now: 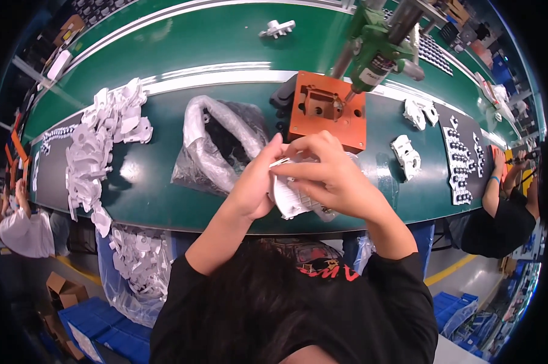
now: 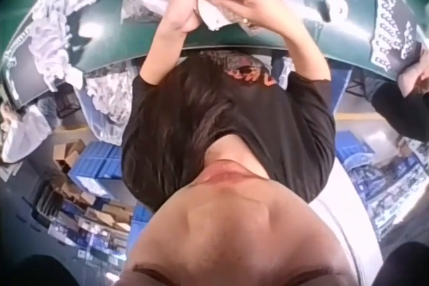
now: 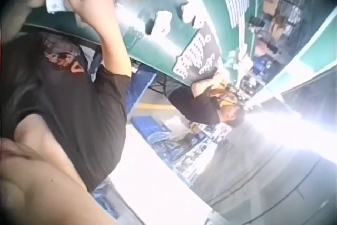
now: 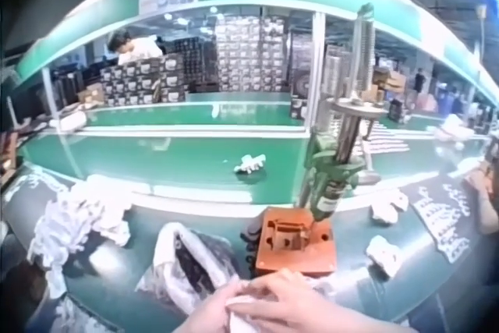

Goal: Using a manual press to assemble small plastic parts with metal fasteners and sorting them into bags and bins.

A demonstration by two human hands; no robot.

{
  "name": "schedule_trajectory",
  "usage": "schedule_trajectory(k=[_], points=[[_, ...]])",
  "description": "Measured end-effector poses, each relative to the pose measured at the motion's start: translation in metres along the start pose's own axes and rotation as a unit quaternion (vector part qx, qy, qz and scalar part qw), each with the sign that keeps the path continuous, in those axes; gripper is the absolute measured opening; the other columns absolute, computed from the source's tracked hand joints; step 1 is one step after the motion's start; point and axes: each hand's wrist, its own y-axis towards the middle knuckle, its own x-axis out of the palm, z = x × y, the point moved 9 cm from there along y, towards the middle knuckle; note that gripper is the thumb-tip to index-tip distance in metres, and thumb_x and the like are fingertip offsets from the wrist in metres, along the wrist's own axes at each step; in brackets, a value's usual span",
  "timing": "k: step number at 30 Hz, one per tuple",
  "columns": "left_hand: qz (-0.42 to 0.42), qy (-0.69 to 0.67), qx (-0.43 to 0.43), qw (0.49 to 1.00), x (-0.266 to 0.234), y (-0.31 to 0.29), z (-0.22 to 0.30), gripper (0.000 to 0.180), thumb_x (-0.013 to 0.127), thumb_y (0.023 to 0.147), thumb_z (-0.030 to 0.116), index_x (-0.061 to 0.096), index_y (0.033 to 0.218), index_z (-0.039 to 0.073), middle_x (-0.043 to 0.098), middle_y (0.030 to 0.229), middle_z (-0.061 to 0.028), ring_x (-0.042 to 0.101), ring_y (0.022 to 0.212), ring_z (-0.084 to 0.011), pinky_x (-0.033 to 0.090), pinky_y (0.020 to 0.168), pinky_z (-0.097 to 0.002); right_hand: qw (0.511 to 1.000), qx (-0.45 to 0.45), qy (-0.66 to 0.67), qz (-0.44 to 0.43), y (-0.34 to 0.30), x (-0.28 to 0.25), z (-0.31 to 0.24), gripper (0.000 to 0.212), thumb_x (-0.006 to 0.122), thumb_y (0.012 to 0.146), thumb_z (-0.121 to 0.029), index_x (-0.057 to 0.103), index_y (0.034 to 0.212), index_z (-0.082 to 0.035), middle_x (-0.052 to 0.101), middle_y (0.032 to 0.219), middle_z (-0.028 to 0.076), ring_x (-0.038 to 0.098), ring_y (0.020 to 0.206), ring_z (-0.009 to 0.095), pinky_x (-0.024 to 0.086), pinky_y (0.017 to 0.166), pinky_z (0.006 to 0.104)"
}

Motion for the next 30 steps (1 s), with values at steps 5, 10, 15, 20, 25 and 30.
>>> schedule_trajectory(k=[5,10,15,20,25,30], points=[[0.048,-0.013,0.003,0.999,-0.016,0.001,-0.006,0.02,0.048,0.093,0.022,0.054,0.104,0.005,0.061,0.093,-0.0077,0.063,0.081,-0.0169,0.053,0.068,-0.031,0.993,0.016,-0.075,0.088,-0.009,-0.009,-0.008,0.021,0.072,0.068,-0.006,0.059,0.084,-0.006,0.057,0.102,0.007,0.055,0.086,0.028,0.044,0.076,0.0377],[0.061,-0.07,-0.054,0.994,-0.024,-0.003,-0.019,0.026,0.044,0.094,0.025,0.054,0.104,0.003,0.061,0.096,-0.0097,0.064,0.084,-0.0189,0.054,0.072,-0.0336,0.997,-0.007,-0.08,-0.011,-0.011,0.007,-0.021,0.037,0.078,0.064,-0.021,0.063,0.095,-0.008,0.056,0.114,0.01,0.052,0.103,0.031,0.042,0.085,0.0419],[0.035,-0.067,-0.079,0.994,-0.022,-0.002,-0.02,0.042,0.036,0.097,0.039,0.053,0.106,0.002,0.061,0.098,-0.0112,0.063,0.09,-0.0214,0.053,0.079,-0.0374,0.996,-0.011,-0.084,-0.029,-0.021,0.005,-0.018,0.048,0.079,0.061,-0.031,0.064,0.102,-0.01,0.054,0.121,0.011,0.049,0.109,0.034,0.04,0.091,0.0454],[0.022,-0.07,-0.092,0.993,-0.005,-0.01,-0.023,0.052,0.031,0.097,0.046,0.052,0.111,0.001,0.061,0.102,-0.0114,0.063,0.093,-0.0213,0.053,0.08,-0.037,0.996,-0.05,-0.072,-0.008,-0.021,0.003,-0.018,0.05,0.08,0.059,-0.031,0.065,0.103,-0.011,0.054,0.121,0.011,0.049,0.112,0.034,0.039,0.092,0.0466],[0.016,-0.061,-0.118,0.991,-0.01,-0.01,-0.028,0.06,0.03,0.096,0.051,0.048,0.12,0.0,0.061,0.105,-0.0119,0.062,0.098,-0.0219,0.052,0.083,-0.0367,0.998,-0.054,-0.036,-0.006,-0.026,0.006,-0.012,0.049,0.081,0.059,-0.031,0.065,0.1,-0.009,0.055,0.119,0.013,0.051,0.113,0.035,0.04,0.092,0.0467],[-0.023,-0.077,-0.147,0.986,-0.002,-0.006,-0.032,0.06,0.032,0.095,0.051,0.052,0.117,-0.001,0.061,0.106,-0.0127,0.063,0.096,-0.0217,0.053,0.081,-0.0349,0.997,-0.073,-0.04,0.006,-0.029,0.004,-0.016,0.046,0.081,0.06,-0.031,0.065,0.098,-0.009,0.056,0.117,0.013,0.053,0.108,0.034,0.041,0.089,0.0455]])
